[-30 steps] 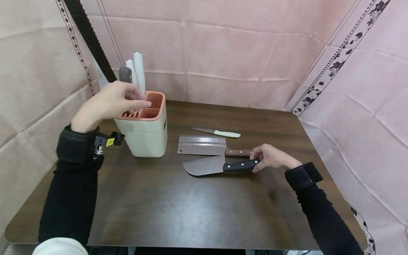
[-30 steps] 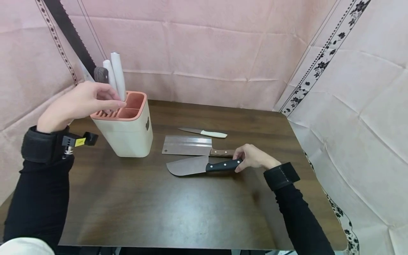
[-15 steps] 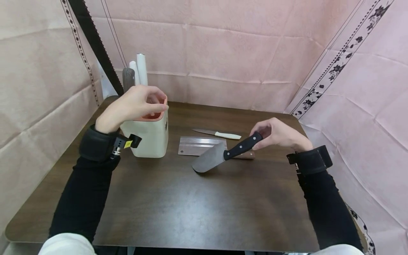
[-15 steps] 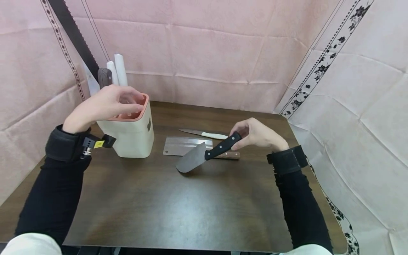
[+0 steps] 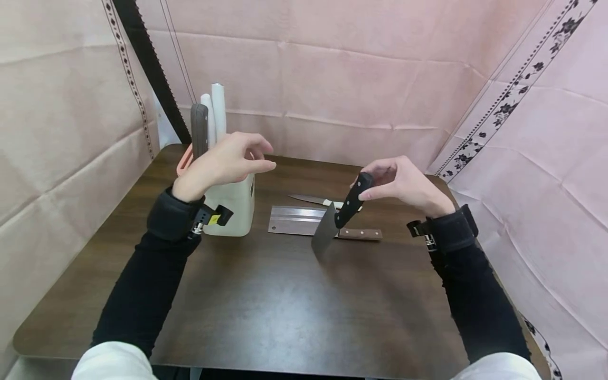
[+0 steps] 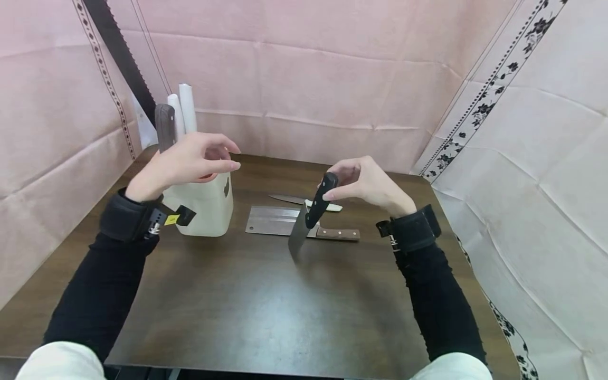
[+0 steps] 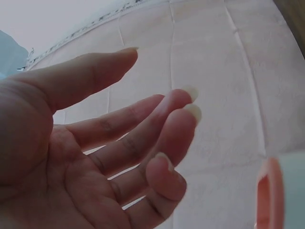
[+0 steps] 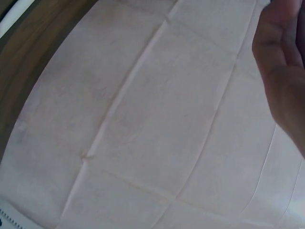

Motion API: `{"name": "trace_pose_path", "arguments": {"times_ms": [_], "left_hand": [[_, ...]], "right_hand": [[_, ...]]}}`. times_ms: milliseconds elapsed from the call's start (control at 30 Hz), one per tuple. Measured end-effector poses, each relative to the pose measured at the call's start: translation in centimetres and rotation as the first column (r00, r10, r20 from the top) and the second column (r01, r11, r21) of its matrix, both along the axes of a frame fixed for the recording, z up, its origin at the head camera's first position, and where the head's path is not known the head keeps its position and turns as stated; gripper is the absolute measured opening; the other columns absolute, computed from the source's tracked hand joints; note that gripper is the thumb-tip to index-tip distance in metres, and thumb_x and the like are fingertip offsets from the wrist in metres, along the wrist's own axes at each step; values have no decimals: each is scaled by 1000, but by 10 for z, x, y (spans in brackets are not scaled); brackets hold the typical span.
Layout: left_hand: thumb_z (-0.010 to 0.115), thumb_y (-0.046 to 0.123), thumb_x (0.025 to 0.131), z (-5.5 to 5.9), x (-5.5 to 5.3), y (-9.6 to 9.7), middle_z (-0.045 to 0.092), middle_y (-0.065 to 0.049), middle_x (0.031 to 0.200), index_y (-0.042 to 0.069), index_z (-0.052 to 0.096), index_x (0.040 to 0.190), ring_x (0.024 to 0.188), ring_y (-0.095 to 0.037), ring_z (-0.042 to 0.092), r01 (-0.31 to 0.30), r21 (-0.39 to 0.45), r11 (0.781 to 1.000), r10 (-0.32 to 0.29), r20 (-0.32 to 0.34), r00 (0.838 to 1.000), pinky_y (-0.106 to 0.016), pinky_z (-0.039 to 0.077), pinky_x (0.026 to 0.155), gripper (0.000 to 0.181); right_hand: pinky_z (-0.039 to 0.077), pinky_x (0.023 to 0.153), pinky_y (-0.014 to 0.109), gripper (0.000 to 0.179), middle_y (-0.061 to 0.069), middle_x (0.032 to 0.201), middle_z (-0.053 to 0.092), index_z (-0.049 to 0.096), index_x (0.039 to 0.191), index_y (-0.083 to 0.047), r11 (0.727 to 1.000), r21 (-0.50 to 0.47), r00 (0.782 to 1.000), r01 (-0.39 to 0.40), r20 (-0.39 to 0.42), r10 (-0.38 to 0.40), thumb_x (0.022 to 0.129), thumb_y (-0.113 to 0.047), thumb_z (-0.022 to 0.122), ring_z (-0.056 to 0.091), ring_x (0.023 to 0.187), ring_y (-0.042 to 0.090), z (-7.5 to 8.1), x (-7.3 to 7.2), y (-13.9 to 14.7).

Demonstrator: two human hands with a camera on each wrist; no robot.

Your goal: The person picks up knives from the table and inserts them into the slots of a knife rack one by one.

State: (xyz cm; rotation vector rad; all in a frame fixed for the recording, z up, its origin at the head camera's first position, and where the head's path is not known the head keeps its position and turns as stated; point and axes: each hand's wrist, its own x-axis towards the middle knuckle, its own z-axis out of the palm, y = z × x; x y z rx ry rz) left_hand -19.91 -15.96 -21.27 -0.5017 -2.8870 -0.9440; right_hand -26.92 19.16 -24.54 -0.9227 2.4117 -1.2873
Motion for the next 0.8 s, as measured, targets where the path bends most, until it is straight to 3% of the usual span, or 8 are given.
{"name": "trace_pose_path", "arguments": {"times_ms": [167, 367, 600, 800], "left_hand": [[67, 24, 90, -9, -4, 15, 69, -13, 104, 6, 63, 115, 96, -24, 64, 22, 61, 998, -20, -30, 999, -39, 49, 86, 32], [69, 25, 89, -14, -5, 30, 68, -11, 104, 6, 63, 113, 97, -23, 63, 41, 103, 994, -37, -46, 998, -38, 49, 86, 32], [70, 24, 88, -15, -6, 41, 69, -10, 103, 6, 63, 113, 96, -22, 63, 74, 121, 990, -67, -57, 996, -37, 50, 86, 31], [70, 23, 88, -17, -8, 45, 69, -11, 104, 6, 63, 114, 97, -23, 63, 87, 111, 990, -80, -66, 995, -37, 51, 86, 31]], "right_hand": [[54, 81, 27, 37, 0, 92, 74, 69, 110, -9, 997, -49, 999, 54, -5, -54, 77, -21, 82, 71, 86, 15, 4, 0, -6], [52, 81, 25, 36, 0, 92, 74, 68, 110, -8, 987, -123, 995, 101, -1, -102, 79, -22, 80, 69, 86, 14, 10, 0, -12], [47, 79, 25, 34, -6, 83, 71, 69, 108, -16, 971, -109, 975, 212, -49, -219, 79, -29, 81, 65, 80, 10, 18, -2, -20], [46, 83, 28, 38, -6, 89, 71, 69, 110, -12, 970, -132, 976, 202, -50, -210, 80, -31, 79, 64, 87, 13, 25, -5, -29]]}}
